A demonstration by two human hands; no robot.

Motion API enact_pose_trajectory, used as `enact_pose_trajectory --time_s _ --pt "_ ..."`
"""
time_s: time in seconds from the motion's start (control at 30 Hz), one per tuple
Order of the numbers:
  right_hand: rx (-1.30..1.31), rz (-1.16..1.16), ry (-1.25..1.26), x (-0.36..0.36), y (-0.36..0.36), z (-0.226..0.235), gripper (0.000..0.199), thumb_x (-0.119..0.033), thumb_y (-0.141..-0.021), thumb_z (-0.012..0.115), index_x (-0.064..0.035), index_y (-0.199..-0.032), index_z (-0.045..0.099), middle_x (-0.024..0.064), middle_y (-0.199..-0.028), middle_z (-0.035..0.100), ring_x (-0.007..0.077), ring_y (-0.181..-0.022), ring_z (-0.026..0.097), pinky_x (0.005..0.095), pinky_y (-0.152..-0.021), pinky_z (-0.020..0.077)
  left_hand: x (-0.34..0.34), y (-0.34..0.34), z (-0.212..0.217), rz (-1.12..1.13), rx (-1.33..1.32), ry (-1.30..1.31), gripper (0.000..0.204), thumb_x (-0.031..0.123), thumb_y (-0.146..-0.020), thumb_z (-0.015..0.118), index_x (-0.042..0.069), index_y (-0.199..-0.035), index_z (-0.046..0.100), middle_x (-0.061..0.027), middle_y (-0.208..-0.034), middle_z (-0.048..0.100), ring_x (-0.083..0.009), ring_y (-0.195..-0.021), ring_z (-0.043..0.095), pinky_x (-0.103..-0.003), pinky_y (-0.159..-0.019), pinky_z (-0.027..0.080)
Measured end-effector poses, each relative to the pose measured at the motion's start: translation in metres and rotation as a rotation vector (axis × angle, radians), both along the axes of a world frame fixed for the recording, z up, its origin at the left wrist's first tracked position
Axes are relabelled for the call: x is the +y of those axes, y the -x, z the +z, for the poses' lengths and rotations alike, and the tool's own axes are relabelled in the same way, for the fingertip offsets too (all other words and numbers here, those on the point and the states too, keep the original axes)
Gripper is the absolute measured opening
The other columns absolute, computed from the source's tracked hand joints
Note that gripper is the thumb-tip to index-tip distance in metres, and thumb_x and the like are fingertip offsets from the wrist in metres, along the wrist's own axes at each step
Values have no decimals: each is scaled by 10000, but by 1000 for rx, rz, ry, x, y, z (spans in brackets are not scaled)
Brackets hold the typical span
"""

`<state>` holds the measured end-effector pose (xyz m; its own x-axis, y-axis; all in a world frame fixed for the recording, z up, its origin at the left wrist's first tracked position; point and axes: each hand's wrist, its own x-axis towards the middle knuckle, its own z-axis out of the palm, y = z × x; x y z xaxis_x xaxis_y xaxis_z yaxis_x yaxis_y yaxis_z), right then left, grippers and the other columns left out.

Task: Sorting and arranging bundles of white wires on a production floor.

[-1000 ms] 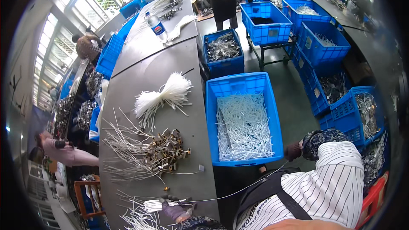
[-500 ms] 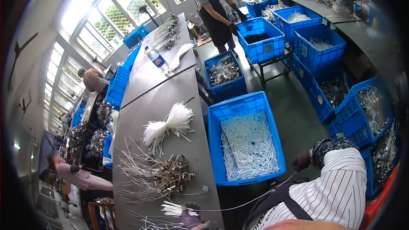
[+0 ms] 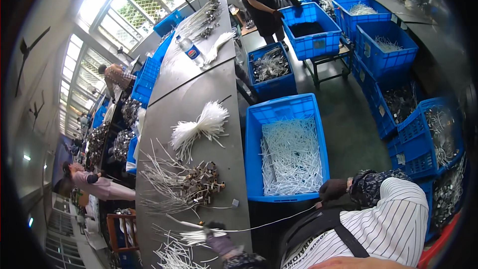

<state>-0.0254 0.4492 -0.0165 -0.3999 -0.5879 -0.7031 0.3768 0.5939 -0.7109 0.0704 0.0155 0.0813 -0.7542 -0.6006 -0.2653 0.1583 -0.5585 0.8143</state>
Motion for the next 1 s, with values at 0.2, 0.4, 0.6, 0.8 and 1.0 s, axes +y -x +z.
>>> enact_pose_trajectory --time_s 0.2,0.4,0.6,0.8,1.0 --pt "-175 -106 230 -59 -12 27 135 -216 -828 668 -83 -851 660 -5 -762 632 74 -653 559 235 -614 466 33 -54 -37 -89 -515 652 408 433 -950 481 72 -1076 621 -66 -968 630 -181 -892 585 -302 -811 481" --pt "204 197 629 -208 -30 52 147 -161 -826 656 -28 -864 604 62 -815 632 118 -750 572 310 -676 476 78 -84 -57 -63 -348 392 337 234 -913 562 -33 -1118 581 -100 -1024 617 -161 -962 570 -305 -850 467" --pt "-161 -9 365 -340 -69 83 219 -144 -778 692 -59 -971 634 11 -720 589 97 -648 552 240 -600 461 -28 -94 -11 157 -826 502 378 273 -875 644 -44 -1076 594 -102 -889 631 -166 -733 596 -301 -641 485" --pt "1130 258 242 -389 -41 84 560 -300 -745 732 -92 -1222 525 182 -1110 568 264 -996 582 353 -795 474 -110 -127 -28 169 -848 339 297 278 -862 640 -16 -889 604 -49 -661 614 -111 -504 543 -253 -460 430" --pt "1574 265 -187 -368 23 12 285 -287 -787 616 -107 -1006 580 143 -992 568 313 -943 578 410 -773 475 -107 -149 -36 116 -626 30 297 296 -881 640 1 -913 632 -4 -707 599 -92 -541 504 -241 -457 401"
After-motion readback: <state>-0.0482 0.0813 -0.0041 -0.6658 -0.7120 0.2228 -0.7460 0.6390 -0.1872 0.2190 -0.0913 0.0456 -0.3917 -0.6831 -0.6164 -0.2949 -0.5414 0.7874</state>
